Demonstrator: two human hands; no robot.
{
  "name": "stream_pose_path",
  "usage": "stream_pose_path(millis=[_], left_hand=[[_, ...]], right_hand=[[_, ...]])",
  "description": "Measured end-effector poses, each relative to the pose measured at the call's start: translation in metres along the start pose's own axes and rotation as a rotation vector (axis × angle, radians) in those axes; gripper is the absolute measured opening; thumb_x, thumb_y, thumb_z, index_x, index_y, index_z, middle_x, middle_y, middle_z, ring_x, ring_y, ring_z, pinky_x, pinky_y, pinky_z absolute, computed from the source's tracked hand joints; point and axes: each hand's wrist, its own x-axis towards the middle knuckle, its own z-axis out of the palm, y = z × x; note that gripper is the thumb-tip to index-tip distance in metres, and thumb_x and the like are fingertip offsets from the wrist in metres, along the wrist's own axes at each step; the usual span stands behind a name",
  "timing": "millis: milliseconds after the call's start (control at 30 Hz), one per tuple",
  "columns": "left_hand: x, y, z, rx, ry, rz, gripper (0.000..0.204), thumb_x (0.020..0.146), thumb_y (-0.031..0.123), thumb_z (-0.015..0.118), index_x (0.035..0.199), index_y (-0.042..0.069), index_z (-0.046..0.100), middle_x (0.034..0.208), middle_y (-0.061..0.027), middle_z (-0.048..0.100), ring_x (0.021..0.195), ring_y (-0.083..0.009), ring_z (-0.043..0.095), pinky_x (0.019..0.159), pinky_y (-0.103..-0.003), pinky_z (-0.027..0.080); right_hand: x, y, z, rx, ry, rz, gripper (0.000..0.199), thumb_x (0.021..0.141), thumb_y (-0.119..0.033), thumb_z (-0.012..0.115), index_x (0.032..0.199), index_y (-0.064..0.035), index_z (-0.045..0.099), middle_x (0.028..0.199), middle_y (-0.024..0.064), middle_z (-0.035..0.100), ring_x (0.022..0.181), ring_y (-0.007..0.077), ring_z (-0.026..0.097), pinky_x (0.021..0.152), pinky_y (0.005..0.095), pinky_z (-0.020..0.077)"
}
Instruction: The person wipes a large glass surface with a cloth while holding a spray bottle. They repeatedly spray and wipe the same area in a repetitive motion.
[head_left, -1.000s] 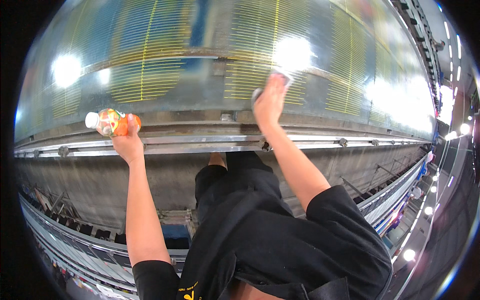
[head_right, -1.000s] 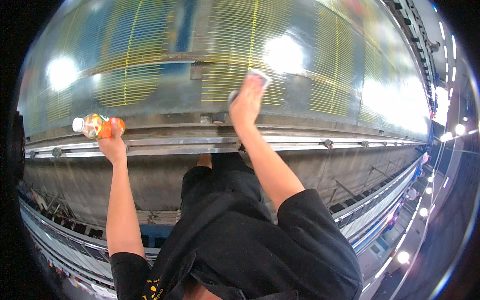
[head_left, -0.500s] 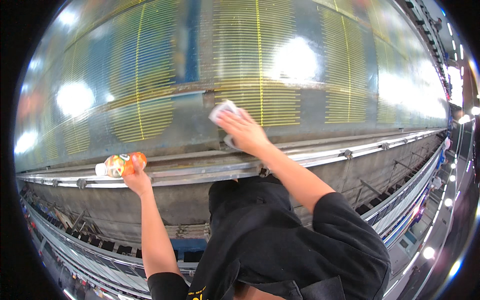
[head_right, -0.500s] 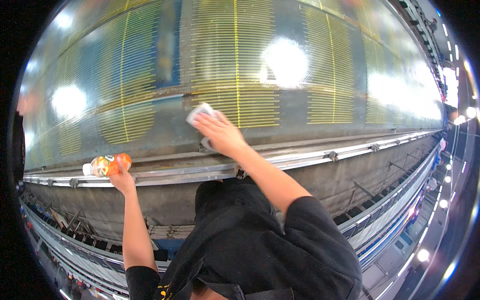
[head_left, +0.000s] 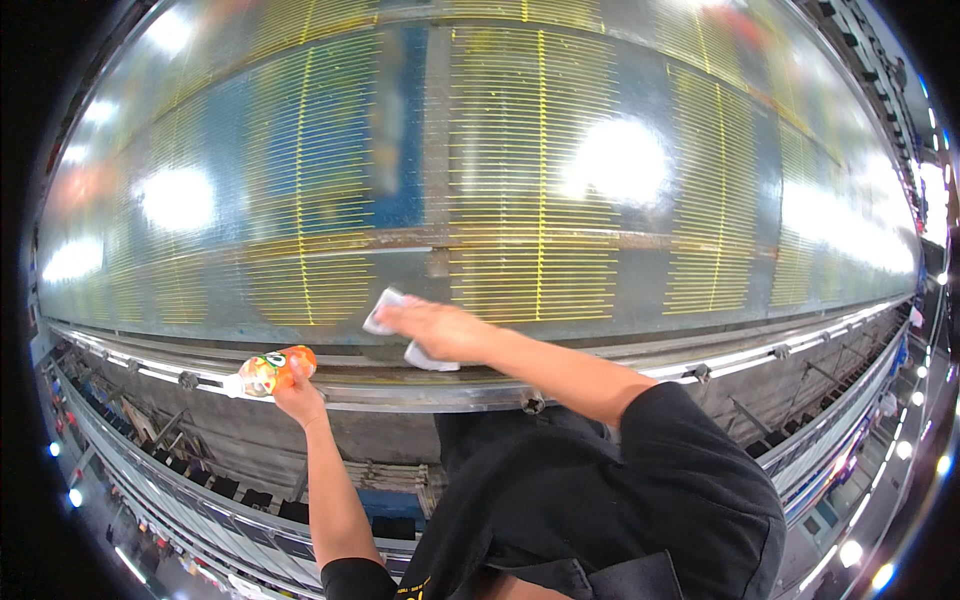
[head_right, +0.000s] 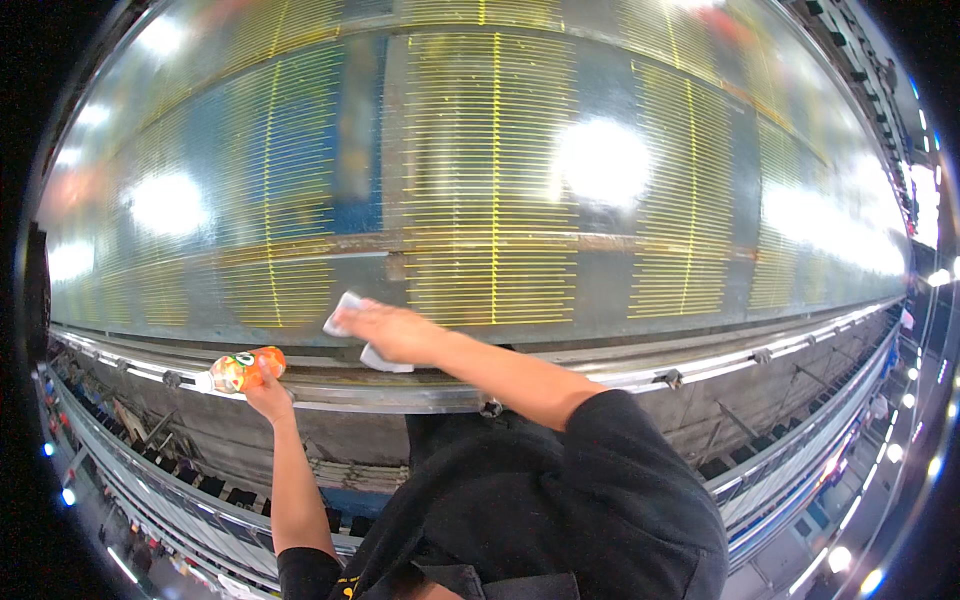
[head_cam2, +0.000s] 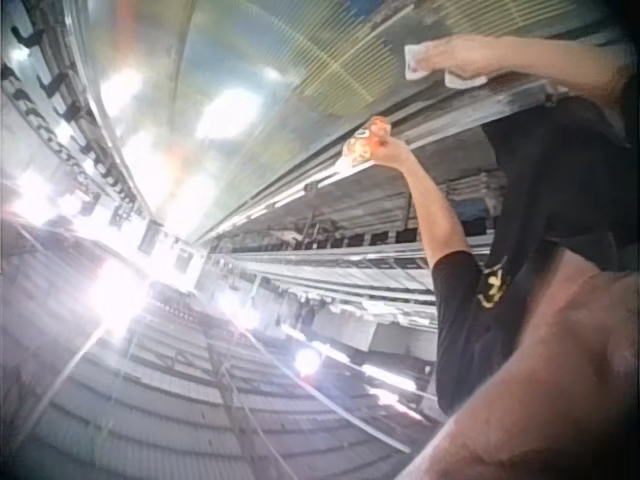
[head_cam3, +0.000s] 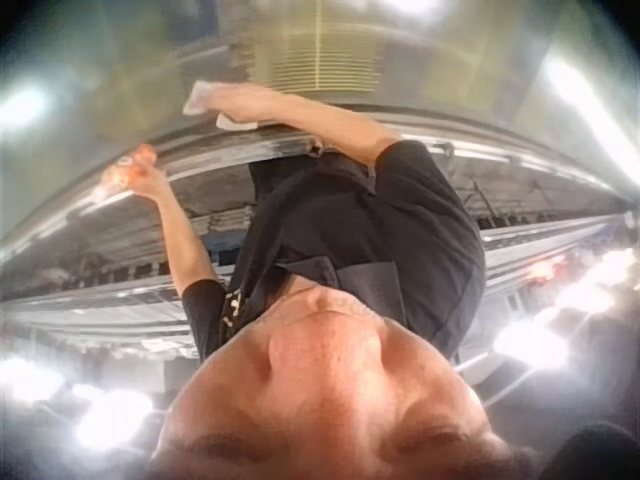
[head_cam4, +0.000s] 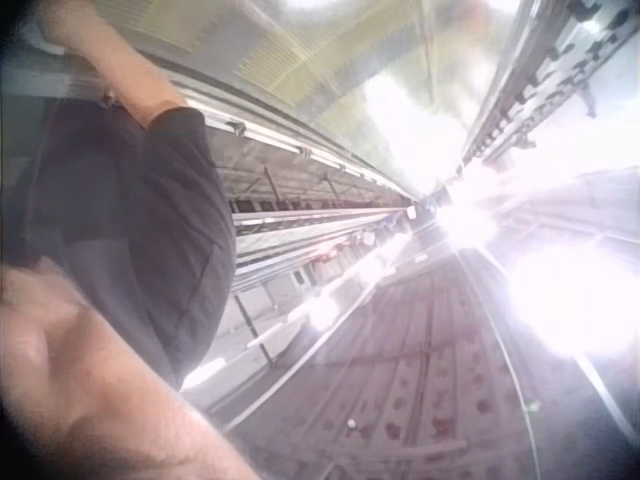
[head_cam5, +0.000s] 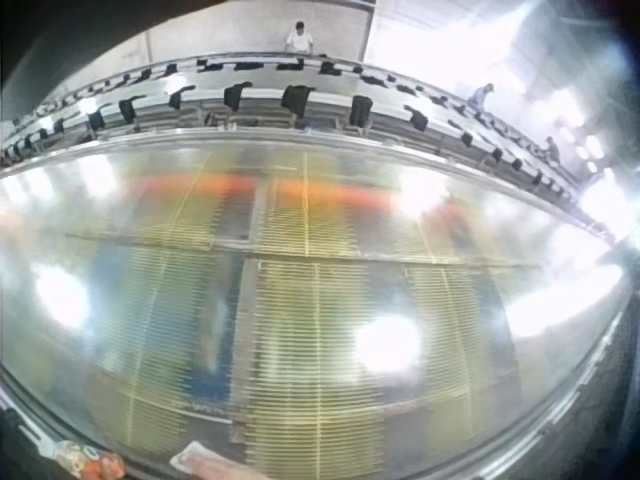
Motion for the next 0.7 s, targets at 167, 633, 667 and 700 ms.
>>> stream_pose_path(millis=[167, 633, 667, 700], left_hand=[[0.002, 0.009, 0.003, -0.065, -0.023, -0.029, 0.048, 0.105, 0.043, 0.069, 0.11, -0.004, 0.075, 0.103, -0.0158, 0.079, 0.094, -0.0313, 0.075, 0.087, -0.042, 0.057], [0.003, -0.024, -0.031, -0.376, 0.077, -0.137, 0.045, 0.11, 0.032, 0.064, 0.13, -0.009, 0.065, 0.122, -0.0186, 0.075, 0.104, -0.0262, 0.073, 0.094, -0.041, 0.057], [-0.004, -0.039, -0.057, -0.339, 0.069, -0.069, 0.044, 0.11, 0.03, 0.063, 0.13, -0.009, 0.065, 0.121, -0.0189, 0.075, 0.103, -0.0262, 0.073, 0.093, -0.041, 0.057], [-0.006, -0.053, -0.077, -0.317, 0.076, 0.004, 0.042, 0.111, 0.027, 0.062, 0.131, -0.009, 0.064, 0.119, -0.0192, 0.075, 0.103, -0.0262, 0.073, 0.093, -0.041, 0.057]], right_hand=[[-0.07, 0.118, -0.22, -0.211, 1.162, 0.139, 0.054, 0.104, 0.0, 0.051, 0.154, -0.0205, 0.057, 0.11, 0.0102, 0.076, 0.084, 0.0231, 0.071, 0.078, 0.0352, 0.0566], [0.002, 0.001, 0.047, -0.051, 0.252, -0.162, 0.067, 0.085, 0.003, 0.064, 0.148, -0.0174, 0.06, 0.152, 0.0056, 0.062, 0.141, 0.0304, 0.058, 0.125, 0.0433, 0.0424], [-0.023, -0.009, 0.034, -0.159, 0.454, -0.07, 0.064, 0.087, 0.006, 0.061, 0.147, -0.0168, 0.061, 0.151, 0.0083, 0.063, 0.14, 0.0322, 0.059, 0.122, 0.0451, 0.045], [-0.045, -0.023, 0.0, -0.187, 0.567, 0.196, 0.063, 0.089, 0.007, 0.058, 0.147, -0.0158, 0.061, 0.147, 0.0118, 0.065, 0.135, 0.0337, 0.063, 0.116, 0.0462, 0.0504]])
